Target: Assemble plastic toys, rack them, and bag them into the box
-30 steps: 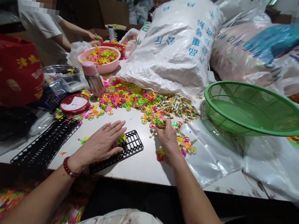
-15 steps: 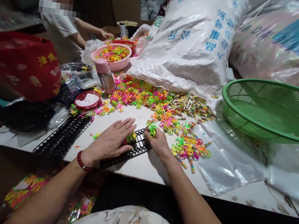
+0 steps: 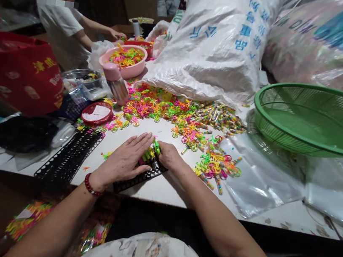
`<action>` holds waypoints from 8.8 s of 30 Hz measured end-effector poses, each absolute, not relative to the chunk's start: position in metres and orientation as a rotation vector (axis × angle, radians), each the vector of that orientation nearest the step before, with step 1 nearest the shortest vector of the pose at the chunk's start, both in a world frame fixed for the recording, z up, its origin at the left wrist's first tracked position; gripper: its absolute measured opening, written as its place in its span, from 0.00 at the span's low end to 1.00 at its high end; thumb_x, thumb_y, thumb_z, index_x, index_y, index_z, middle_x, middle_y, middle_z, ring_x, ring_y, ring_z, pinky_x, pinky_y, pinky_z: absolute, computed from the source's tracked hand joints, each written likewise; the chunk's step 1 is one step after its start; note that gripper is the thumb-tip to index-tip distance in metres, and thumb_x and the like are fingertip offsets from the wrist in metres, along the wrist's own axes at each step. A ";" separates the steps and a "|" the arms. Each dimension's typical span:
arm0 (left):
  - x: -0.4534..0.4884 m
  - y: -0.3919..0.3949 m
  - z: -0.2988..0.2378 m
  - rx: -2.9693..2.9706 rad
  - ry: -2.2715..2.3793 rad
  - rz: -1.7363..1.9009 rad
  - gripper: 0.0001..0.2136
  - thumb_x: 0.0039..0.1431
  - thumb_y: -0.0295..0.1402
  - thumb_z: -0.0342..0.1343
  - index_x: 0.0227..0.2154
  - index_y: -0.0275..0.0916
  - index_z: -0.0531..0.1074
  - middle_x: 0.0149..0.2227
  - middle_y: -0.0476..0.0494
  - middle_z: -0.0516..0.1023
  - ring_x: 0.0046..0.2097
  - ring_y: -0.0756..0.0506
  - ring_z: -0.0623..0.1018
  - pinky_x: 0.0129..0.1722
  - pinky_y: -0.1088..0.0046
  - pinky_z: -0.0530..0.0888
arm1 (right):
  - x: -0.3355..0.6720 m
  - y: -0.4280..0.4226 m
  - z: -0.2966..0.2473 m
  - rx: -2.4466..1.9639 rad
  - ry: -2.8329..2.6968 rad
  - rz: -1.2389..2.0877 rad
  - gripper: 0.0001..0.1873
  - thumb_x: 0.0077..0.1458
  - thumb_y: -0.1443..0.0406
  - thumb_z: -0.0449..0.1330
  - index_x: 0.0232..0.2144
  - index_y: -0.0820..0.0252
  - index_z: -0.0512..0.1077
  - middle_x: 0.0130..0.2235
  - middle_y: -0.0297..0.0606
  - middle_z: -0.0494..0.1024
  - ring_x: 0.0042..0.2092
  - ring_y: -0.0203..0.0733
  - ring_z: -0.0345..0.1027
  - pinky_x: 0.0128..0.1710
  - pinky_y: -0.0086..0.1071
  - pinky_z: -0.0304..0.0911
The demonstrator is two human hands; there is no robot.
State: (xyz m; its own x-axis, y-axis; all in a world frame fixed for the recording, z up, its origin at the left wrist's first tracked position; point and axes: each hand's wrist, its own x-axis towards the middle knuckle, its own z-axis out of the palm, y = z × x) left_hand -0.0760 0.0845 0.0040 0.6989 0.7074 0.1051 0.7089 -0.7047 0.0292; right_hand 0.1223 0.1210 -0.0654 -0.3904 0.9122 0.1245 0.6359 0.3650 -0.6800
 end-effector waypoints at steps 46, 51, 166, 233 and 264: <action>-0.068 0.088 0.004 -2.827 -1.183 -0.227 0.31 0.62 0.48 0.52 0.65 0.46 0.52 0.70 0.42 0.48 0.69 0.38 0.54 0.63 0.54 0.59 | 0.216 0.162 -0.031 -1.742 -1.677 0.248 0.14 0.58 0.59 0.52 0.23 0.58 0.67 0.26 0.36 0.72 0.29 0.39 0.61 0.32 0.31 0.54; -0.068 0.087 0.005 -2.830 -1.186 -0.229 0.31 0.63 0.48 0.51 0.65 0.44 0.53 0.70 0.40 0.49 0.68 0.38 0.55 0.64 0.54 0.58 | 0.194 0.139 -0.035 -1.600 -1.574 0.564 0.15 0.55 0.55 0.55 0.25 0.59 0.69 0.25 0.32 0.69 0.28 0.37 0.60 0.30 0.30 0.55; -0.046 0.092 0.009 -3.033 -1.017 -0.250 0.31 0.64 0.48 0.49 0.65 0.40 0.53 0.68 0.39 0.54 0.69 0.42 0.55 0.65 0.59 0.55 | 0.149 0.092 -0.071 -1.419 -1.543 0.950 0.11 0.55 0.58 0.57 0.29 0.59 0.69 0.30 0.36 0.74 0.31 0.38 0.62 0.32 0.31 0.58; -0.130 -0.045 -0.050 -2.422 -1.744 -0.926 0.27 0.67 0.31 0.45 0.67 0.43 0.46 0.66 0.35 0.59 0.67 0.41 0.60 0.63 0.55 0.66 | 0.130 0.002 -0.061 -1.306 -1.686 1.076 0.10 0.54 0.57 0.58 0.30 0.58 0.72 0.28 0.34 0.74 0.32 0.40 0.66 0.33 0.33 0.63; -0.123 0.018 -0.095 -2.350 -2.245 -1.558 0.07 0.54 0.28 0.61 0.37 0.38 0.72 0.40 0.45 0.76 0.41 0.47 0.75 0.43 0.70 0.72 | 0.058 0.008 -0.079 -0.965 -2.156 0.676 0.08 0.55 0.71 0.54 0.32 0.58 0.73 0.33 0.39 0.77 0.34 0.41 0.68 0.36 0.30 0.62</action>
